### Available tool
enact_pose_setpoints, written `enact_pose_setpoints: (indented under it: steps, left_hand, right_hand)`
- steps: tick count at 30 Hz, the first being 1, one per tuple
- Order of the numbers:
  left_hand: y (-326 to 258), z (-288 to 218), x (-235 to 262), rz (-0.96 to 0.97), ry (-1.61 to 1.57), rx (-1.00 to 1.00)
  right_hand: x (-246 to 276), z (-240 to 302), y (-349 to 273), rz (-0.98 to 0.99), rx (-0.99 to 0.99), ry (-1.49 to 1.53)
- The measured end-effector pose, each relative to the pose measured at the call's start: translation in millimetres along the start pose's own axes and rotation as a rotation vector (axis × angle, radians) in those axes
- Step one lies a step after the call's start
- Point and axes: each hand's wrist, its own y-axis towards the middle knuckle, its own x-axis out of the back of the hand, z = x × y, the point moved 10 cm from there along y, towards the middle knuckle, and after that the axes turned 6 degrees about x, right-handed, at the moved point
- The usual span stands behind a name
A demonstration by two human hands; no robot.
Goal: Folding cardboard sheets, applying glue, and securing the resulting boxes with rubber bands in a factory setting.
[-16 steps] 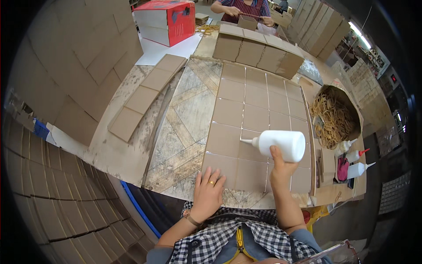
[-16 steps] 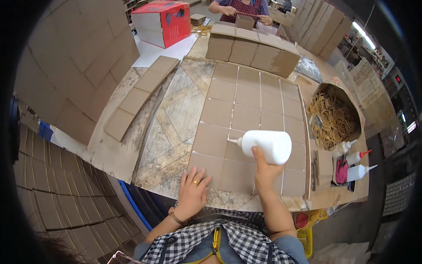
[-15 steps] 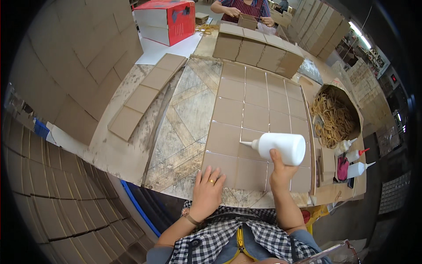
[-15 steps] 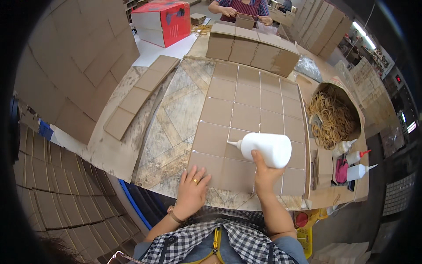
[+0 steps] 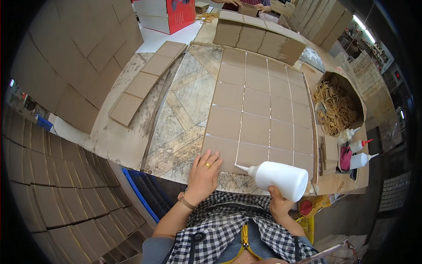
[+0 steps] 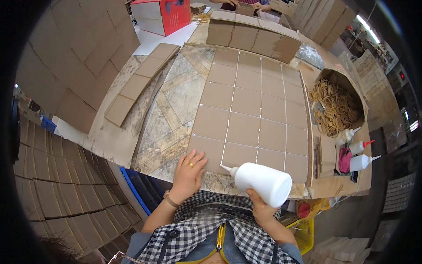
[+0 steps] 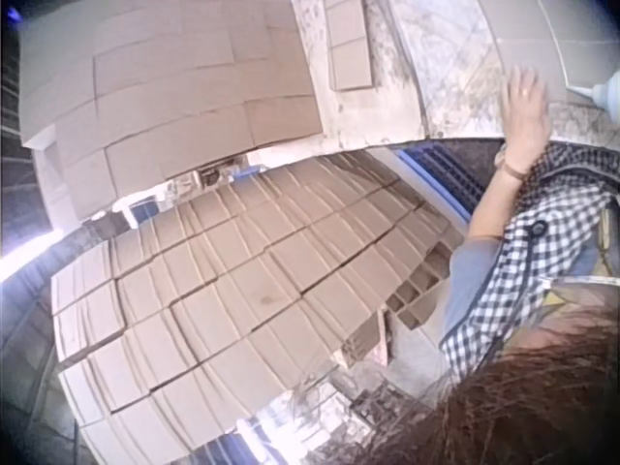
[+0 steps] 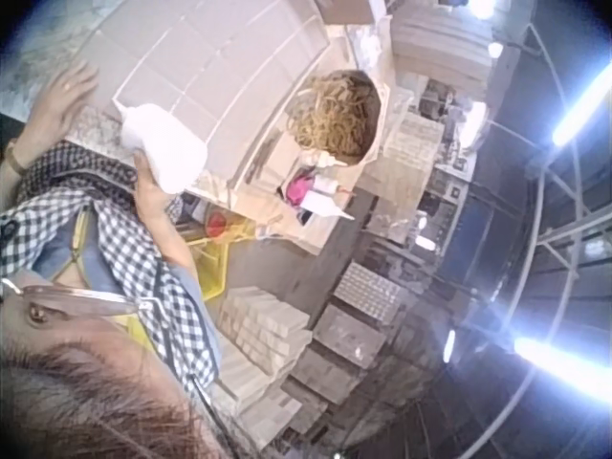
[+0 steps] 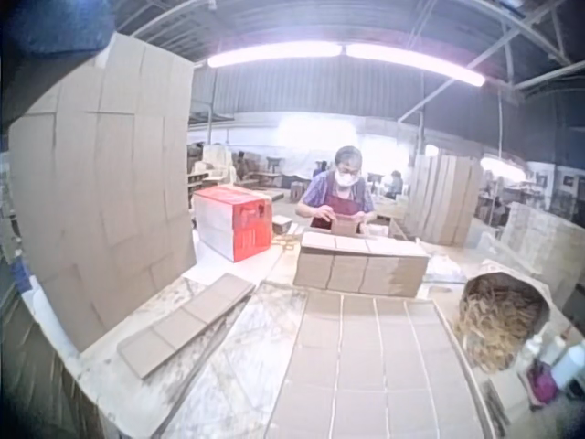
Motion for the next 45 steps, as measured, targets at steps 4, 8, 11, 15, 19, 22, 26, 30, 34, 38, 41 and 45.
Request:
enact_pose_setpoints:
  steps: [4,8,11,15,19,22,26,30,34,38,41,45]
  left_hand:
    - [0.8,-0.5,1.0,0.008,0.001,0.0]
    - [1.5,-1.2,-0.7,0.006,0.015,-0.004]
    - [2.1,-1.7,-1.1,0.006,0.003,-0.002]
    - [-1.0,1.5,-2.6,0.007,-0.001,0.008]
    - [0.2,0.3,-0.6,0.005,-0.003,0.014]
    - [4.8,-3.0,-2.4,0.043,0.003,0.012]
    - [7.2,-6.6,-0.2,0.038,-0.018,0.035]
    - [7.7,-6.1,-8.6,0.041,0.012,0.035]
    - [9.2,-7.3,-12.2,0.063,0.04,0.06]
    - [7.4,-5.2,-10.5,0.053,0.06,0.072]
    - [8.7,-3.9,-11.4,0.062,0.068,0.073]
    - [12.5,-5.6,-12.0,0.082,0.076,0.057]
  right_hand:
    - [6.4,-0.6,-11.6,0.029,-0.025,0.041]
    - [9.2,4.5,-10.5,0.02,0.014,0.12]
    - [31.9,4.9,-3.6,-0.181,0.045,0.259]
    - [76.6,-11.0,18.6,-0.395,0.003,0.372]
    - [102.9,-14.7,53.7,-0.411,-0.144,0.634]
    - [144.7,-30.9,71.4,-0.425,-0.147,0.805]
    - [189.8,-45.1,89.4,-0.625,-0.117,0.798]
    - [226.0,-47.0,134.0,-0.757,-0.049,0.479]
    - [229.0,-42.4,189.3,-0.894,0.044,0.234]
    - [203.7,-51.3,253.0,-0.864,0.11,0.255]
    - [185.2,-70.4,293.5,-0.867,0.119,0.251]
    - [165.0,-87.0,351.2,-0.831,0.368,0.216]
